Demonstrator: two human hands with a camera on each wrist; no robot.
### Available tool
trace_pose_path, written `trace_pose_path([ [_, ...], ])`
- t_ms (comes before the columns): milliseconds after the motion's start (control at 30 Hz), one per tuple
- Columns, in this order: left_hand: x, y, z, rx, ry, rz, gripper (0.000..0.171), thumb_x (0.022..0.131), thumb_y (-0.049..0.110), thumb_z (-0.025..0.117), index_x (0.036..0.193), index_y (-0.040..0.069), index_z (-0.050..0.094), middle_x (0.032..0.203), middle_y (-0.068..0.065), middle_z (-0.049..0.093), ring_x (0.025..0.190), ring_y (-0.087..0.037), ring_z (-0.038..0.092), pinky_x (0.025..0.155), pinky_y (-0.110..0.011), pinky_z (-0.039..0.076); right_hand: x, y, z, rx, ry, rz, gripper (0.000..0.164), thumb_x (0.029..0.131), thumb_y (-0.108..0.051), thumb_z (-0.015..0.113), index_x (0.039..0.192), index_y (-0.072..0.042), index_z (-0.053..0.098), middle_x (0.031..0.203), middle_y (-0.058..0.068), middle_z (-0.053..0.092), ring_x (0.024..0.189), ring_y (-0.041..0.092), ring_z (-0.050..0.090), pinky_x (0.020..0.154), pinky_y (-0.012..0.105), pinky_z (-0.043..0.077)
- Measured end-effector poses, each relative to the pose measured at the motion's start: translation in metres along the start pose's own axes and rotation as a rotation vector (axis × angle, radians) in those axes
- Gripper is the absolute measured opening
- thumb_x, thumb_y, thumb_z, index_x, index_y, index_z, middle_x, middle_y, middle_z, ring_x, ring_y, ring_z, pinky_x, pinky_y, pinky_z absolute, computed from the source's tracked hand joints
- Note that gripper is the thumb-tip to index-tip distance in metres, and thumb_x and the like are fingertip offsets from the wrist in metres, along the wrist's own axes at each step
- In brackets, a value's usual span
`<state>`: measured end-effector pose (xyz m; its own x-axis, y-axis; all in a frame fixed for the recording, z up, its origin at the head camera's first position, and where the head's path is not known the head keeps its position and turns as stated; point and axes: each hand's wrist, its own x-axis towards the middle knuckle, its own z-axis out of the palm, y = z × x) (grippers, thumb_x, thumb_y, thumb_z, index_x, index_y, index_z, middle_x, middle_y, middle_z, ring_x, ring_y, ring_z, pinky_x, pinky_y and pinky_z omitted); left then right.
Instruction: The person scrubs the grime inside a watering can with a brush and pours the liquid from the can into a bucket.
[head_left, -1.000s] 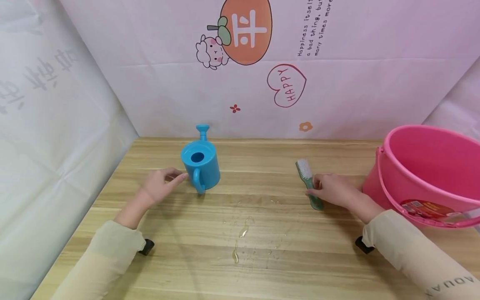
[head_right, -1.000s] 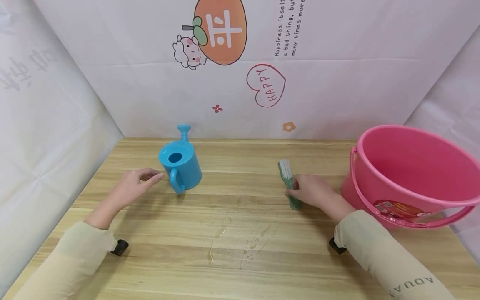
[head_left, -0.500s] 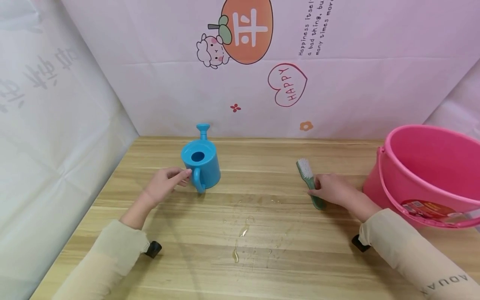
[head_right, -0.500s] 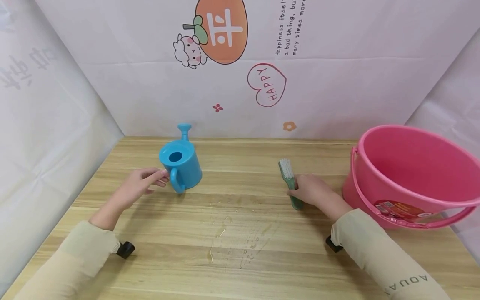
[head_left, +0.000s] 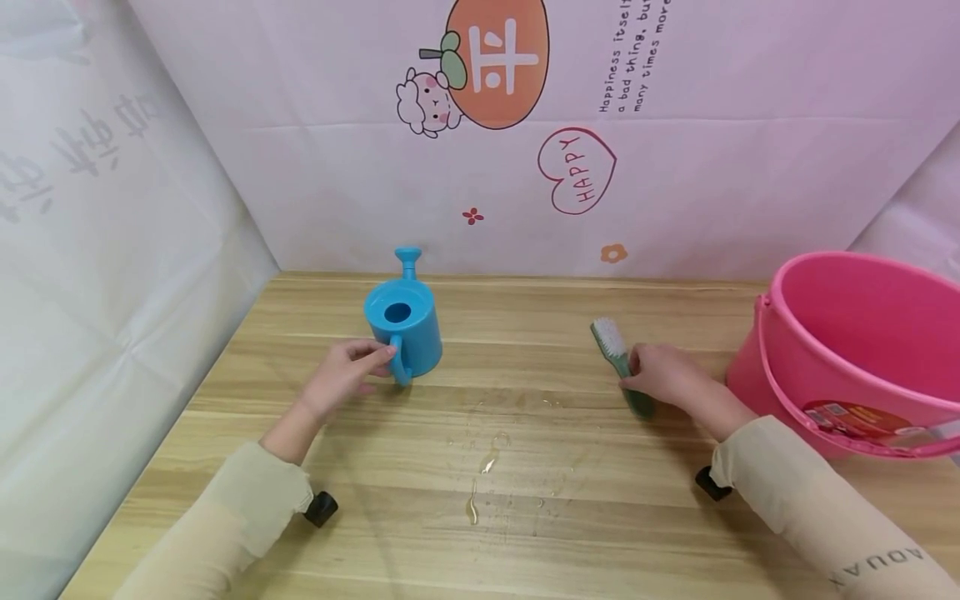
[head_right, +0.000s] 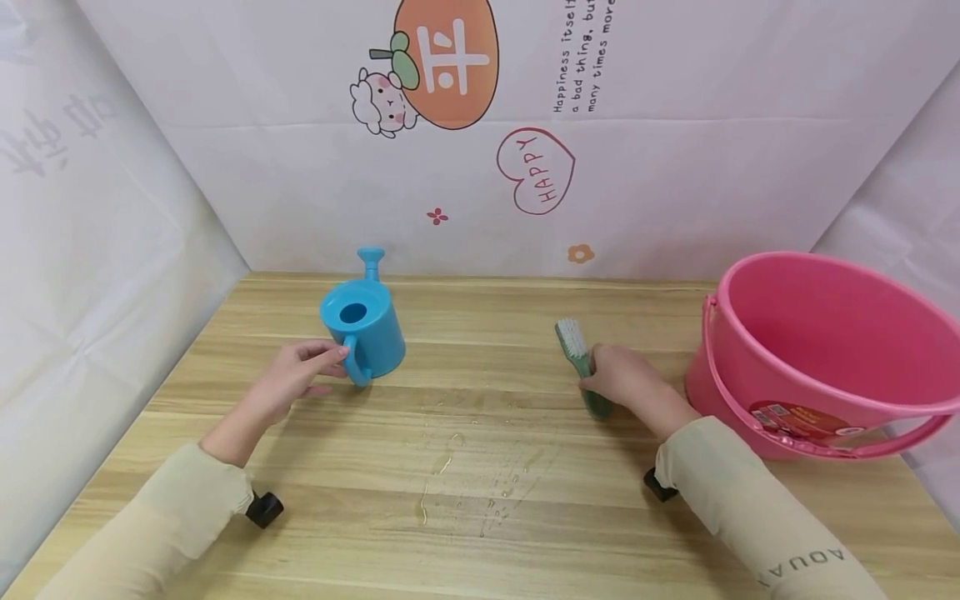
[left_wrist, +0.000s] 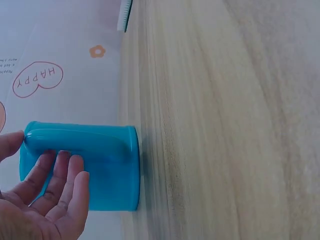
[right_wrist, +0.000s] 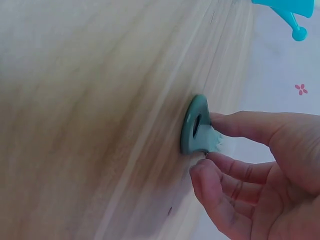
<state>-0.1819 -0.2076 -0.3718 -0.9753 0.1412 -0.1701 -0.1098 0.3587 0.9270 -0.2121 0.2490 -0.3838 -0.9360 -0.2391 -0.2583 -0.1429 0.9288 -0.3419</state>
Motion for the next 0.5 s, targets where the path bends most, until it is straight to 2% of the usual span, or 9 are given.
trace_pose_path([
  [300,-0.001,0.002,0.002,-0.077,-0.021,-0.014,0.051,0.106,0.034,0.058,0.133,-0.009,0.057,0.137,-0.026,0.056,0.120,-0.036,0.059,0.103,-0.059,0.047,0.003,0.012,-0.005,0.052,0.005,0.001,0.027,0.089,-0.016,0.077,0.097,0.005,0.062,0.087,0.013,0.062,0.075,0.025,0.054,0.063,0.033,0.045],
  [500,0.001,0.001,0.002,-0.107,-0.022,-0.032,0.048,0.106,0.032,0.058,0.131,-0.010,0.058,0.135,-0.024,0.056,0.118,-0.033,0.059,0.103,-0.058,0.047,0.003,0.015,-0.010,0.098,-0.006,0.011,0.028,0.088,-0.013,0.077,0.100,0.007,0.062,0.088,0.015,0.063,0.070,0.022,0.056,0.059,0.031,0.048],
])
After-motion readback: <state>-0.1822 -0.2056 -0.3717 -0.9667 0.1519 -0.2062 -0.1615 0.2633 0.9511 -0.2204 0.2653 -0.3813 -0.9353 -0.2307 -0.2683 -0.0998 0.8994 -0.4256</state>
